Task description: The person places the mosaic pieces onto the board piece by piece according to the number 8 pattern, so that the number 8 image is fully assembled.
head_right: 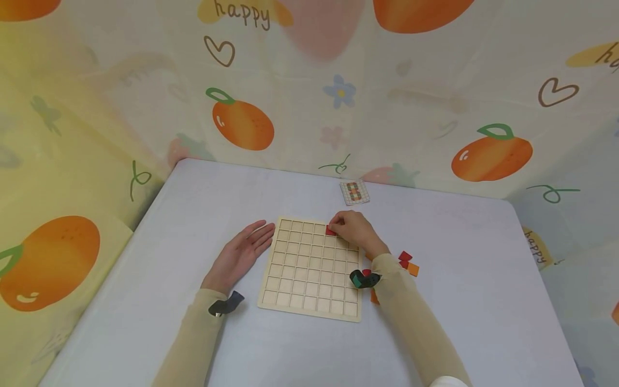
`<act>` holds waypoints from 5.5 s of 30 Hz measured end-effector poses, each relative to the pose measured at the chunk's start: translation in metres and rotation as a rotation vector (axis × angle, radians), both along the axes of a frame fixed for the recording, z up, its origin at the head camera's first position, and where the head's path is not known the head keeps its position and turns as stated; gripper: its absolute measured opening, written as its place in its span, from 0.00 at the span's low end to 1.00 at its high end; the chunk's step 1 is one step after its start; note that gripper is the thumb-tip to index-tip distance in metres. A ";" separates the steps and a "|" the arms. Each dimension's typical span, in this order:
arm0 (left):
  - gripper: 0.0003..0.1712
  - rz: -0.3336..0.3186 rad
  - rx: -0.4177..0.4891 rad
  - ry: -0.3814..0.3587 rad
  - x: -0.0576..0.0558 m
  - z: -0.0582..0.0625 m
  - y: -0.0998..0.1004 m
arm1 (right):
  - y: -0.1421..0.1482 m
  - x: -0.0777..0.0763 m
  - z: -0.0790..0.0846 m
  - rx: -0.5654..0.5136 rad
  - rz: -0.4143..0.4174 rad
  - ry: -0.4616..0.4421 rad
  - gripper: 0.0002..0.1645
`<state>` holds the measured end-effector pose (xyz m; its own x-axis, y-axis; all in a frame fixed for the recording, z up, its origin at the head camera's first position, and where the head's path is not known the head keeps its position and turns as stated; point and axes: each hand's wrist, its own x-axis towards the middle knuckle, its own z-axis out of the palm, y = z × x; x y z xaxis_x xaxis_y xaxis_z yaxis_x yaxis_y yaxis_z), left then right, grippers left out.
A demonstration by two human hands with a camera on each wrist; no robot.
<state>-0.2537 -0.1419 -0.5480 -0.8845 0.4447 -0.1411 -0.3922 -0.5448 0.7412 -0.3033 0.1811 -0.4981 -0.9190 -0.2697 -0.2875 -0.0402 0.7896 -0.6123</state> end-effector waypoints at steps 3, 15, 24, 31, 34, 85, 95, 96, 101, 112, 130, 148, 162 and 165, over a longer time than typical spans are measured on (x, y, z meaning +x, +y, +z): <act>0.32 0.003 -0.001 -0.004 0.000 0.001 0.001 | 0.000 0.000 -0.001 0.005 -0.003 0.006 0.14; 0.32 0.013 -0.004 -0.013 -0.002 0.003 0.003 | 0.001 0.001 -0.001 0.020 -0.008 0.036 0.14; 0.32 0.013 -0.003 -0.025 0.000 0.001 0.003 | 0.008 0.003 0.009 -0.084 -0.057 0.042 0.18; 0.32 0.014 -0.006 -0.020 0.000 0.000 0.002 | 0.017 0.007 0.041 -0.145 -0.031 0.092 0.19; 0.32 0.011 -0.005 -0.021 0.000 0.000 0.001 | 0.025 0.011 0.055 -0.154 -0.024 0.106 0.20; 0.31 0.016 0.024 -0.034 0.002 0.001 0.002 | 0.076 0.078 0.021 0.130 -0.048 0.082 0.27; 0.31 0.007 0.026 -0.021 0.001 0.000 0.002 | 0.074 0.084 0.012 0.221 -0.005 0.069 0.27; 0.31 0.007 0.027 -0.021 0.001 -0.001 0.002 | 0.075 0.084 0.011 0.230 0.000 0.074 0.27; 0.31 0.003 0.028 -0.019 0.000 -0.002 0.001 | 0.074 0.086 0.008 0.246 -0.010 0.091 0.27; 0.33 -0.001 0.027 -0.009 0.001 -0.001 0.001 | 0.075 0.080 0.008 0.220 -0.018 0.118 0.22; 0.32 -0.005 0.041 -0.017 0.002 -0.001 -0.001 | 0.063 0.048 0.052 0.128 -0.016 0.260 0.22; 0.32 0.002 0.018 -0.018 0.003 0.000 0.003 | 0.018 0.016 0.061 0.031 0.093 0.312 0.21; 0.31 0.006 0.003 -0.021 0.004 -0.001 0.003 | -0.007 -0.002 0.055 -0.008 0.157 0.292 0.19; 0.31 0.006 0.010 -0.015 0.004 -0.001 0.002 | -0.009 -0.004 0.048 -0.008 0.161 0.276 0.19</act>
